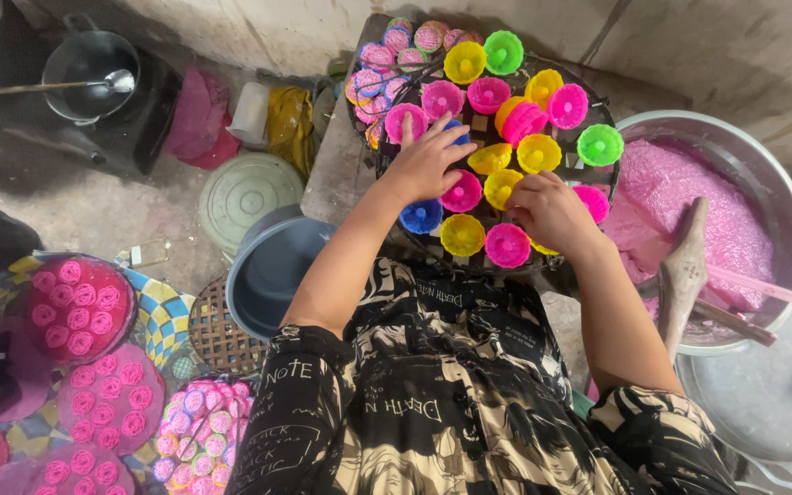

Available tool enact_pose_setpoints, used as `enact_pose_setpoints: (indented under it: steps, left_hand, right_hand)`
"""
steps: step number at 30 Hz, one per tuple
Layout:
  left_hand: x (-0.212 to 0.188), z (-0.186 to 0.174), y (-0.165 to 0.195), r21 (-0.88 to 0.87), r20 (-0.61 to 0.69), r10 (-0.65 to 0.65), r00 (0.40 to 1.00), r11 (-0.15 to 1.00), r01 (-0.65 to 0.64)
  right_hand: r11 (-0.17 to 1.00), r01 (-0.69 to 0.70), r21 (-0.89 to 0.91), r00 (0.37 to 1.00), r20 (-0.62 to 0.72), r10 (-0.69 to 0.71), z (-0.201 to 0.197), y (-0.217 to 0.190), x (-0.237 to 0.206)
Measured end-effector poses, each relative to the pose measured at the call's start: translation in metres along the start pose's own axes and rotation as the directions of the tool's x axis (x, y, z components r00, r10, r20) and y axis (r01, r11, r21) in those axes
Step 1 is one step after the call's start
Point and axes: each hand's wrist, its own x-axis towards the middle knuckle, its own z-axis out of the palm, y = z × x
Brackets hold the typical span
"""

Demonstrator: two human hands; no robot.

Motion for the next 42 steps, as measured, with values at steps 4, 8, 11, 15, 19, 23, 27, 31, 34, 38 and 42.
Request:
enact_pose_setpoints:
  steps: [4,8,11,15,19,23,27,31,34,38,42]
  left_hand:
    - [0.001,-0.004,0.007,0.009,-0.006,0.045,0.999,0.999,-0.045]
    - [0.004,-0.004,0.014,0.002,-0.075,0.11,0.991,0.994,-0.11]
    - [0.008,-0.004,0.017,0.023,-0.113,0.146,0.983,0.989,-0.145]
    - [0.013,-0.002,0.017,0.171,-0.165,0.234,0.958,0.963,-0.206]
    - [0.015,-0.001,0.015,0.348,-0.238,0.317,0.918,0.91,-0.224]
    - [0.01,-0.001,0.014,0.347,-0.208,0.274,0.939,0.918,-0.191]
    - [0.002,0.001,0.019,0.248,-0.232,0.257,0.938,0.948,-0.199]
    - [-0.001,0.004,0.024,0.187,-0.142,0.208,0.968,0.966,-0.18]
    - [0.0,0.004,0.026,0.165,-0.136,0.202,0.97,0.97,-0.179]
    - [0.015,0.001,0.029,0.131,-0.176,0.16,0.971,0.982,-0.138]
    - [0.054,0.008,0.034,-0.008,-0.26,0.083,0.962,0.996,-0.088]
  right_hand:
    - [0.997,0.052,0.055,0.998,0.022,-0.054,-0.007,-0.005,-0.003]
    - [0.997,0.058,0.059,0.998,-0.026,-0.057,-0.014,-0.005,-0.006]
    - [0.992,-0.102,0.081,0.966,-0.232,0.118,-0.019,0.001,-0.007]
    - [0.949,-0.292,0.118,0.911,-0.267,0.313,-0.022,0.022,-0.005]
    - [0.952,-0.307,0.004,0.91,-0.291,0.295,-0.01,0.045,-0.002]
    - [0.965,-0.212,-0.155,0.962,-0.206,0.178,0.004,0.052,0.006]
    - [0.934,-0.253,-0.251,0.967,-0.107,0.233,0.004,0.044,0.007]
    - [0.927,-0.238,-0.291,0.97,-0.022,0.242,-0.007,0.036,-0.009]
    - [0.946,-0.226,-0.23,0.974,-0.039,0.224,-0.012,0.042,-0.021]
    - [0.923,-0.352,-0.154,0.855,-0.454,0.25,-0.028,0.078,-0.027]
    - [0.851,-0.525,0.006,0.729,-0.513,0.453,-0.029,0.113,-0.017]
